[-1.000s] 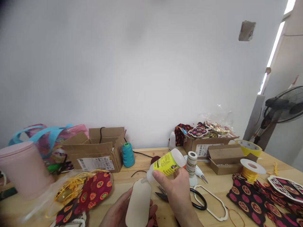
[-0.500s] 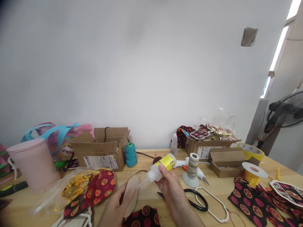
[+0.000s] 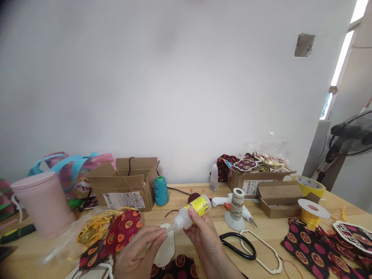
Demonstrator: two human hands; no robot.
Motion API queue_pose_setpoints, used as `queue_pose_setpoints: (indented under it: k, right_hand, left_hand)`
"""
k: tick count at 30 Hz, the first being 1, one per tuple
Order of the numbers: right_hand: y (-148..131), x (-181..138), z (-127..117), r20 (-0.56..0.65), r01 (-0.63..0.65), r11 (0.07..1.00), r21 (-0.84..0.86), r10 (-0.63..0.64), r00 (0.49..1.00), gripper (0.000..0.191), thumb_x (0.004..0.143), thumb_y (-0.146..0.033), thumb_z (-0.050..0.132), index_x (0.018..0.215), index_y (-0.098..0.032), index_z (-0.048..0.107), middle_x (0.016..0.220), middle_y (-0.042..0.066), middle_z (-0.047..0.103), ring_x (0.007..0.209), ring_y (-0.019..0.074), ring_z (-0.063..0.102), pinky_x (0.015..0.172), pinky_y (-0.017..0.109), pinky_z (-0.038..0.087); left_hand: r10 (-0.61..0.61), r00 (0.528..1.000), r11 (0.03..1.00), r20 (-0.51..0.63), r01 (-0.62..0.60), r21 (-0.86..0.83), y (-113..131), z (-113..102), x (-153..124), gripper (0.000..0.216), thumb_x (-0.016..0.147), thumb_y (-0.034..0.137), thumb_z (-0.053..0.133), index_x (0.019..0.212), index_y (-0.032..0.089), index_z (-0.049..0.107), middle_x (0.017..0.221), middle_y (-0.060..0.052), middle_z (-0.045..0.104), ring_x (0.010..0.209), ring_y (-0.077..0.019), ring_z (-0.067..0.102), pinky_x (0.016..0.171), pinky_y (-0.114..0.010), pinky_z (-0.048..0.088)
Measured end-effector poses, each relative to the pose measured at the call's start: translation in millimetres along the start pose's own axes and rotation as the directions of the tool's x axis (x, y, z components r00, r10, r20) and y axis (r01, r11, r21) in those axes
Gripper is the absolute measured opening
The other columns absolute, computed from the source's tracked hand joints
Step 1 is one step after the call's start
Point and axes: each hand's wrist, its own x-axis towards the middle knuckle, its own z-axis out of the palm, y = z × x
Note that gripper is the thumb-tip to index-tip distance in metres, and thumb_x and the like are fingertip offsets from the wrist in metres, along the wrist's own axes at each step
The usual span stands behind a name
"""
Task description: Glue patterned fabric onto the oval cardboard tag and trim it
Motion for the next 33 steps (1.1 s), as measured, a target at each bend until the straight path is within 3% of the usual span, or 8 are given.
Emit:
queue_pose_setpoints:
  k: [2, 5, 13, 16, 20, 25, 29, 33]
  right_hand:
    - [2, -1, 0, -0.021, -0.014, 1.000, 0.014, 0.014, 1.000, 0.034, 0.050, -0.035, 0.078, 0.071, -0.015, 0.060, 0.065, 0.001, 0.070, 0.060, 0.0118, 0.061, 0.061, 0.022, 0.045]
    - [4, 0, 0, -0.032, -0.024, 0.999, 0.026, 0.025, 0.999, 0.037, 0.047, -0.035, 0.079, 0.070, -0.015, 0.059, 0.064, 0.001, 0.070, 0.059, 0.0122, 0.061, 0.060, 0.022, 0.045]
    - [1, 2, 1, -0.042, -0.007, 0.998, 0.062, 0.010, 0.999, 0.036, 0.048, -0.036, 0.079, 0.071, -0.015, 0.060, 0.063, 0.000, 0.070, 0.056, 0.0099, 0.061, 0.058, 0.020, 0.046]
    - [1, 2, 1, -0.047, -0.005, 0.999, 0.053, 0.007, 0.999, 0.035, 0.048, -0.036, 0.079, 0.070, -0.015, 0.061, 0.062, 0.000, 0.070, 0.055, 0.0094, 0.060, 0.057, 0.020, 0.046]
    - [6, 4, -1, -0.070, -0.019, 0.998, 0.053, 0.023, 0.997, 0.038, 0.044, -0.036, 0.080, 0.068, -0.016, 0.060, 0.059, -0.001, 0.069, 0.050, 0.0091, 0.059, 0.054, 0.020, 0.046]
    - [13, 7, -2, -0.072, -0.047, 0.998, 0.043, 0.050, 0.996, 0.039, 0.046, -0.038, 0.079, 0.070, -0.015, 0.059, 0.059, 0.001, 0.069, 0.052, 0.0108, 0.060, 0.053, 0.020, 0.046]
    - [19, 7, -3, -0.038, 0.001, 1.000, 0.007, 0.000, 0.999, 0.034, 0.051, -0.038, 0.077, 0.068, -0.015, 0.059, 0.060, 0.000, 0.068, 0.052, 0.0105, 0.060, 0.055, 0.021, 0.047]
    - [21, 7, -3, 0.024, 0.117, 0.993, -0.033, -0.116, 0.993, 0.032, 0.051, -0.035, 0.078, 0.068, -0.014, 0.061, 0.063, 0.001, 0.069, 0.058, 0.0125, 0.062, 0.059, 0.023, 0.048]
  left_hand:
    - [-0.010, 0.999, 0.999, -0.045, 0.012, 0.045, -1, -1, -1, 0.008, 0.064, 0.028, 0.062, 0.063, 0.025, 0.069, 0.065, -0.001, 0.068, 0.064, -0.0173, 0.059, 0.064, -0.025, 0.044]
    - [-0.165, 0.975, 0.985, -0.150, 0.169, 0.016, -1, 1, -2, 0.015, 0.065, 0.035, 0.060, 0.059, 0.024, 0.067, 0.061, 0.000, 0.067, 0.061, -0.0169, 0.059, 0.063, -0.024, 0.045]
    - [-0.436, 0.898, 0.898, -0.058, 0.429, -0.103, -13, -1, 4, 0.031, 0.057, 0.047, 0.062, 0.058, 0.017, 0.068, 0.056, -0.004, 0.066, 0.057, -0.0179, 0.058, 0.055, -0.023, 0.046]
    - [-0.423, 0.905, 0.903, -0.039, 0.418, -0.102, -10, -2, 5, 0.030, 0.060, 0.045, 0.061, 0.067, 0.018, 0.071, 0.057, -0.004, 0.067, 0.060, -0.0178, 0.059, 0.058, -0.023, 0.047]
    - [-0.266, 0.964, 0.962, 0.014, 0.266, -0.065, -4, -1, 4, 0.016, 0.061, 0.034, 0.064, 0.069, 0.022, 0.072, 0.070, -0.005, 0.071, 0.068, -0.0187, 0.061, 0.065, -0.023, 0.048]
    - [-0.157, 0.985, 0.987, -0.066, 0.155, -0.034, -12, -2, 1, 0.004, 0.058, 0.027, 0.067, 0.058, 0.025, 0.071, 0.065, -0.004, 0.070, 0.063, -0.0181, 0.062, 0.062, -0.024, 0.049]
    - [-0.232, 0.957, 0.972, -0.176, 0.233, -0.015, -13, -2, -3, 0.011, 0.057, 0.032, 0.067, 0.056, 0.021, 0.068, 0.063, -0.003, 0.068, 0.062, -0.0174, 0.060, 0.060, -0.023, 0.047]
    - [-0.450, 0.882, 0.890, -0.140, 0.429, -0.155, -13, -3, -2, 0.024, 0.057, 0.041, 0.066, 0.054, 0.016, 0.063, 0.049, 0.001, 0.060, 0.047, -0.0114, 0.049, 0.044, -0.019, 0.039]
